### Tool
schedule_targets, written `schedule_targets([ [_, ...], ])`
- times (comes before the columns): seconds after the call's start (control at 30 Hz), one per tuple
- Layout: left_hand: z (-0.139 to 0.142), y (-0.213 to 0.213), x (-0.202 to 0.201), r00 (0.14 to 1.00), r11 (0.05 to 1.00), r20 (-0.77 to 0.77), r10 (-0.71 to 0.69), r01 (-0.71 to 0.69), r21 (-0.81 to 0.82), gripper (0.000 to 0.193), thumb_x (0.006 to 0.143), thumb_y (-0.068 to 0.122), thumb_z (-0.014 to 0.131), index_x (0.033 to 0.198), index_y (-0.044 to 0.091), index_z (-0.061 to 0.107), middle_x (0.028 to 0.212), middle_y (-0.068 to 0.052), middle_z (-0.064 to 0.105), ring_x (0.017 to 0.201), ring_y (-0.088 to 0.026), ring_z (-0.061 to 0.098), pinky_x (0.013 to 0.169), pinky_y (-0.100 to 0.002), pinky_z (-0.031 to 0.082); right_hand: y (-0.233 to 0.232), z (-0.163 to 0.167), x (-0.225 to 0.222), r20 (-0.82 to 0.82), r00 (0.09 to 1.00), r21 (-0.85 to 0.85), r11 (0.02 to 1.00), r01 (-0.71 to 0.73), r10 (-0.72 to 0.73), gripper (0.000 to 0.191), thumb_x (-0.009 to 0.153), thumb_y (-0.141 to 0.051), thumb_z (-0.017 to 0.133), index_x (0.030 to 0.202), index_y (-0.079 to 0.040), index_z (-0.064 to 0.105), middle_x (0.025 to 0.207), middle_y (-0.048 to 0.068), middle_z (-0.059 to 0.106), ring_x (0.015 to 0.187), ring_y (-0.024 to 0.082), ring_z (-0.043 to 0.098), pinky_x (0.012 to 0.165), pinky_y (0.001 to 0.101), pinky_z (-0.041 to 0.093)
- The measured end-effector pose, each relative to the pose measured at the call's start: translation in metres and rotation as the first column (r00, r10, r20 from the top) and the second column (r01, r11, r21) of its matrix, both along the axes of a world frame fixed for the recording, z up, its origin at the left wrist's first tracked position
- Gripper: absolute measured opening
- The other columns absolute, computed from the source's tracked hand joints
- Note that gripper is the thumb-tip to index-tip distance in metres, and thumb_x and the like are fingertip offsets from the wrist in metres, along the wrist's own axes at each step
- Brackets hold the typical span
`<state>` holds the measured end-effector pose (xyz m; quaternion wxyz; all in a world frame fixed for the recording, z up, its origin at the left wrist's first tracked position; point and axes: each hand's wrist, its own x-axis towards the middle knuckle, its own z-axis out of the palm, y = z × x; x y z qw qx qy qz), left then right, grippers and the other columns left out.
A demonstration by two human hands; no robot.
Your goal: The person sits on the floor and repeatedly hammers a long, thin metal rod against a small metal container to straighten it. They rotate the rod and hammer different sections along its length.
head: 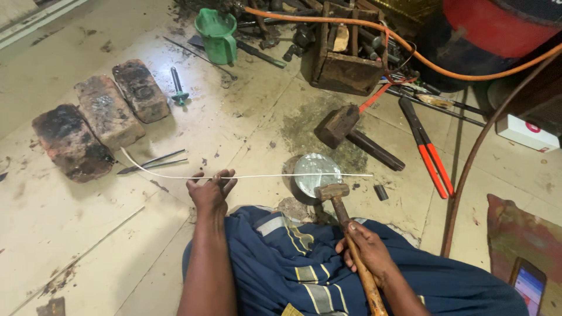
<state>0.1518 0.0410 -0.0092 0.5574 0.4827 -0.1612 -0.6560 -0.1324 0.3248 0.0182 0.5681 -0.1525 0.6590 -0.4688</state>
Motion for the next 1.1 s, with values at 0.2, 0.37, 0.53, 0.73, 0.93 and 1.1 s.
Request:
schedule_targets([
  [0.2,0.002,-0.002,0.001,0.999,1.0,-0.022,-0.028,0.027,-0.006,0.05,0.092,-0.015,0.041,0.131,0.011,0.024,0.104,-0.026,0.065,0.089,-0.039,0.076,0.073,-0.051,0.069,0.002,0.019,0.009,-0.011,1.0,-0.028,1.0,-0.011,0.01,0.049,0.098,-0.035,0.056,0.145,-0.018,0.056,0.066,0.011,0.062,0.037,0.013,0.05,0.032,0.0273,0.04],
  [0.37,0.01,-0.004,0.004,0.995,0.998,0.1,-0.026,0.032,-0.06,0.044,0.095,-0.013,0.047,0.127,0.007,0.025,0.103,-0.021,0.063,0.086,-0.035,0.076,0.071,-0.049,0.066,-0.009,0.042,0.015,-0.631,0.774,0.048,0.998,-0.027,0.052,0.061,0.097,-0.033,0.061,0.156,-0.024,0.047,0.069,0.011,0.068,0.043,0.016,0.058,0.042,0.0332,0.05],
  [0.53,0.013,-0.007,0.003,0.997,0.998,0.081,-0.021,0.025,-0.052,0.039,0.096,-0.011,0.044,0.124,0.009,0.026,0.098,-0.021,0.064,0.083,-0.034,0.076,0.071,-0.047,0.069,-0.04,0.061,0.008,-0.94,0.304,0.134,0.988,-0.076,0.151,0.065,0.099,-0.038,0.059,0.16,-0.027,0.041,0.081,0.023,0.074,0.074,0.037,0.074,0.067,0.0492,0.057],
  [0.73,0.009,-0.008,0.011,0.999,0.998,0.05,-0.015,0.018,-0.066,0.04,0.096,-0.01,0.046,0.124,0.01,0.026,0.097,-0.021,0.064,0.082,-0.033,0.076,0.068,-0.045,0.067,-0.06,0.053,0.013,-0.93,0.232,0.246,0.952,-0.185,0.285,0.059,0.096,-0.037,0.061,0.153,-0.031,0.046,0.096,0.024,0.074,0.092,0.044,0.071,0.079,0.0535,0.054],
  [0.93,0.009,-0.011,0.026,0.996,0.998,0.071,0.061,-0.059,-0.03,0.049,0.09,-0.014,0.05,0.125,0.012,0.027,0.096,-0.021,0.064,0.079,-0.034,0.074,0.066,-0.044,0.068,-0.058,0.048,0.007,-0.942,0.19,0.23,0.945,-0.234,0.276,0.062,0.095,-0.033,0.064,0.154,-0.031,0.046,0.091,0.024,0.073,0.086,0.045,0.07,0.077,0.0544,0.053],
  [1.1,0.009,-0.009,0.036,0.996,0.998,0.071,0.052,-0.049,-0.047,0.049,0.091,-0.013,0.052,0.125,0.01,0.026,0.096,-0.021,0.064,0.079,-0.034,0.076,0.066,-0.045,0.067,-0.062,0.048,-0.002,-0.965,0.213,0.11,0.974,-0.196,0.152,0.056,0.096,-0.035,0.063,0.151,-0.03,0.049,0.092,0.023,0.073,0.086,0.044,0.07,0.075,0.0535,0.054],
])
